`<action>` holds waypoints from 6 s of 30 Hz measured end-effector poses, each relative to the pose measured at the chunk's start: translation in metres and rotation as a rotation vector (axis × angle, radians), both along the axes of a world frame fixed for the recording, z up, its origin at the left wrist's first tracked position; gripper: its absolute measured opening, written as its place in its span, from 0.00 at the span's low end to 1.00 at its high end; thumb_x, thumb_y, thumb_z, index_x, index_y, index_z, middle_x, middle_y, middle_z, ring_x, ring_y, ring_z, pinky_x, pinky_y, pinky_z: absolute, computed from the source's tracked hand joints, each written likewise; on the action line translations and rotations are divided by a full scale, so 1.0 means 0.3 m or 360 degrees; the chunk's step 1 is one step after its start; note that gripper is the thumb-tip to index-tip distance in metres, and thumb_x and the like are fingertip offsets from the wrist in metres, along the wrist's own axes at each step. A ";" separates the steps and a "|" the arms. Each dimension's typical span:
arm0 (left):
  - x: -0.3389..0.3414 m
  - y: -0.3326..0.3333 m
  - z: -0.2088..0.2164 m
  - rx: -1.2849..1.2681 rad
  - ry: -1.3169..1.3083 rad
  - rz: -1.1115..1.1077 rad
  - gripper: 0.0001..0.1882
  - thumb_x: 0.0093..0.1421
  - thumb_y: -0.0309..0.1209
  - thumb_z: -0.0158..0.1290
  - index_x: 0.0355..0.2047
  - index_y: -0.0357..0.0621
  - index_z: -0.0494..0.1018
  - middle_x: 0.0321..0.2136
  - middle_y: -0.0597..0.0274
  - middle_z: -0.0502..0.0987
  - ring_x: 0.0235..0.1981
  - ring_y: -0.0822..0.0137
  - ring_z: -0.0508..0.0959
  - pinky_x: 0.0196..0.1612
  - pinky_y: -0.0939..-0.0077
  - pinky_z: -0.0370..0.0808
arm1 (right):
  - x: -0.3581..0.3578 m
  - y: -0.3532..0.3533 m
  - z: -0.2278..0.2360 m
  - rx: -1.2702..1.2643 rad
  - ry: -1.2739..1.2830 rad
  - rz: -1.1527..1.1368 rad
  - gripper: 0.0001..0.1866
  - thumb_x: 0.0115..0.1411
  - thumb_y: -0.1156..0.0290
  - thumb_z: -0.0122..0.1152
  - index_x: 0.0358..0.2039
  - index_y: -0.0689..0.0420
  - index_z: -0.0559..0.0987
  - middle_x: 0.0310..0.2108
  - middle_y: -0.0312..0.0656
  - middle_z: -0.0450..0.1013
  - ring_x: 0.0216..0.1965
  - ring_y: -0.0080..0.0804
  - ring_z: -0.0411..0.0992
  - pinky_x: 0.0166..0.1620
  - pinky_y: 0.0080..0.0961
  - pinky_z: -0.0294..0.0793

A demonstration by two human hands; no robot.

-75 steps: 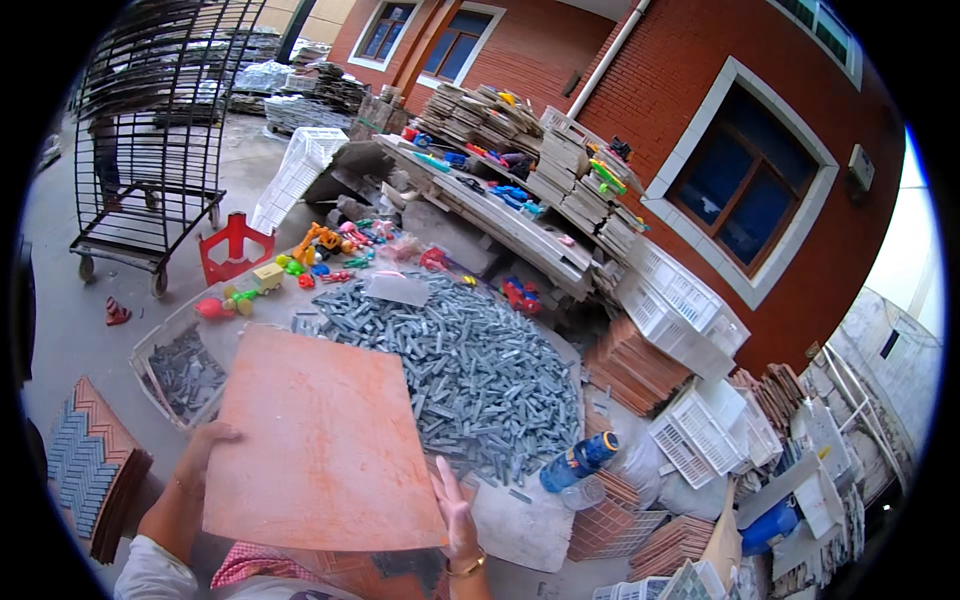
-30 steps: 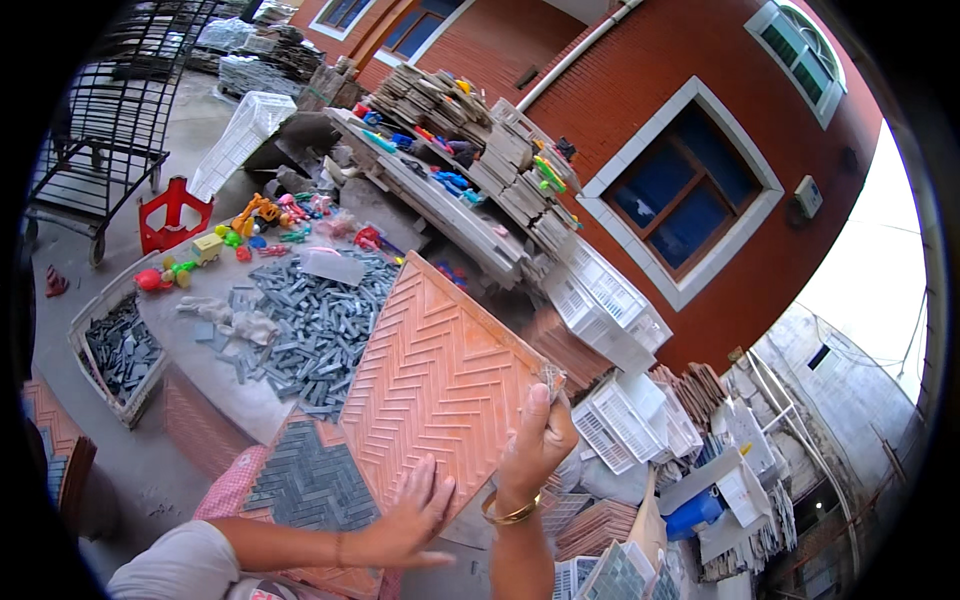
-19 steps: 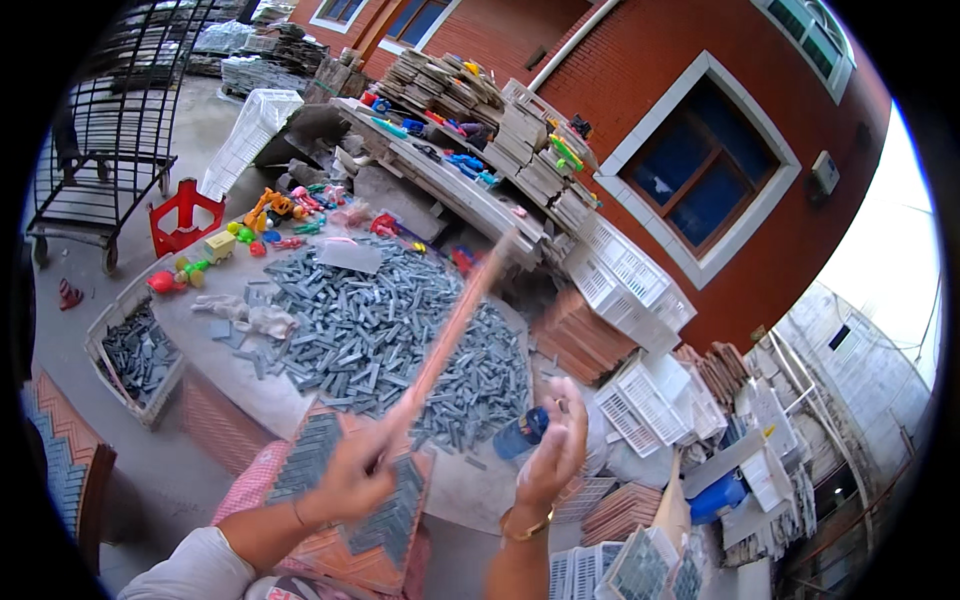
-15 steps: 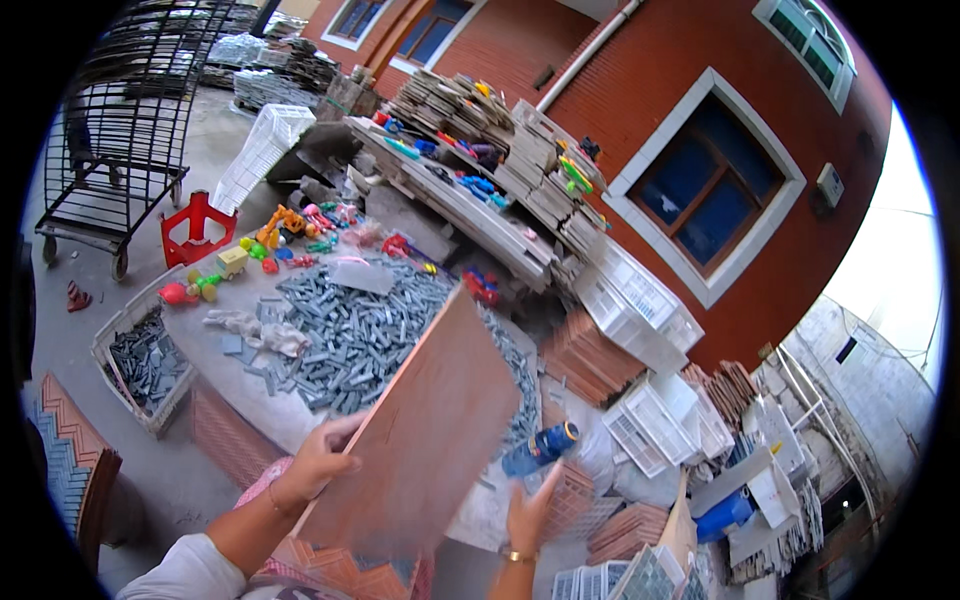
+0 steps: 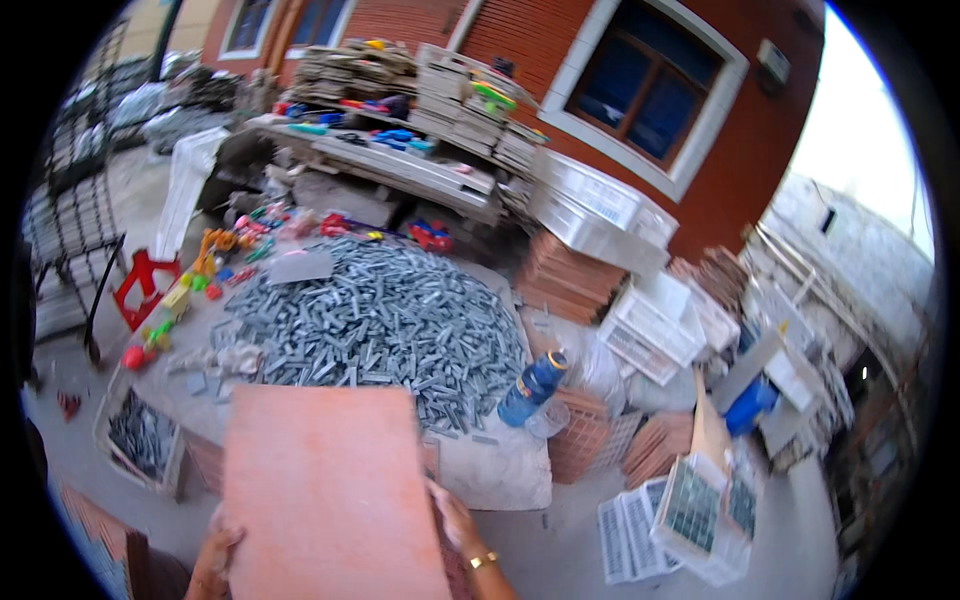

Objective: The person arranges small rectangular tiles by hand onto a flat board to form a herringbone pattern. They repeatedly pick tiles from a nearby pile, place them in sequence, and adjust their positions to maintain alignment.

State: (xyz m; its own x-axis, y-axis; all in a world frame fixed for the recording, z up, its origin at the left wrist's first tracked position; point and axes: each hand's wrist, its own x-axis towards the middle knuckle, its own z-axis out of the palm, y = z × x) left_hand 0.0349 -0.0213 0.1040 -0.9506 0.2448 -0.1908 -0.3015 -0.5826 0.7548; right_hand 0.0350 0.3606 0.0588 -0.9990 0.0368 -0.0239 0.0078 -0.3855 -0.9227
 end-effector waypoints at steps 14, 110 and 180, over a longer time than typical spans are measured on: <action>-0.182 -0.197 0.076 -0.0588 -0.0343 0.0484 0.35 0.48 0.28 0.55 0.56 0.36 0.56 0.50 0.54 0.67 0.50 0.63 0.70 0.53 0.68 0.67 | -0.870 -0.228 -0.264 0.2622 0.1762 0.0574 0.22 0.54 0.63 0.53 0.52 0.36 0.68 0.62 0.41 0.52 0.65 0.38 0.46 0.62 0.48 0.45; 0.030 -0.131 0.007 -0.0515 -0.0330 0.0443 0.31 0.53 0.37 0.47 0.55 0.34 0.58 0.48 0.50 0.69 0.47 0.56 0.71 0.50 0.64 0.69 | -0.290 0.066 -0.233 0.1933 -0.0269 -0.0610 0.12 0.50 0.70 0.60 0.37 0.57 0.77 0.30 0.46 0.74 0.38 0.41 0.72 0.42 0.34 0.70; -0.086 0.158 -0.490 -0.1160 0.0451 0.0487 0.10 0.51 0.22 0.52 0.33 0.28 0.75 0.27 0.62 0.77 0.28 0.76 0.74 0.31 0.82 0.70 | 0.298 -0.051 -0.391 0.1384 -0.0080 -0.0914 0.22 0.52 0.71 0.59 0.49 0.61 0.72 0.40 0.48 0.75 0.39 0.29 0.74 0.41 0.23 0.72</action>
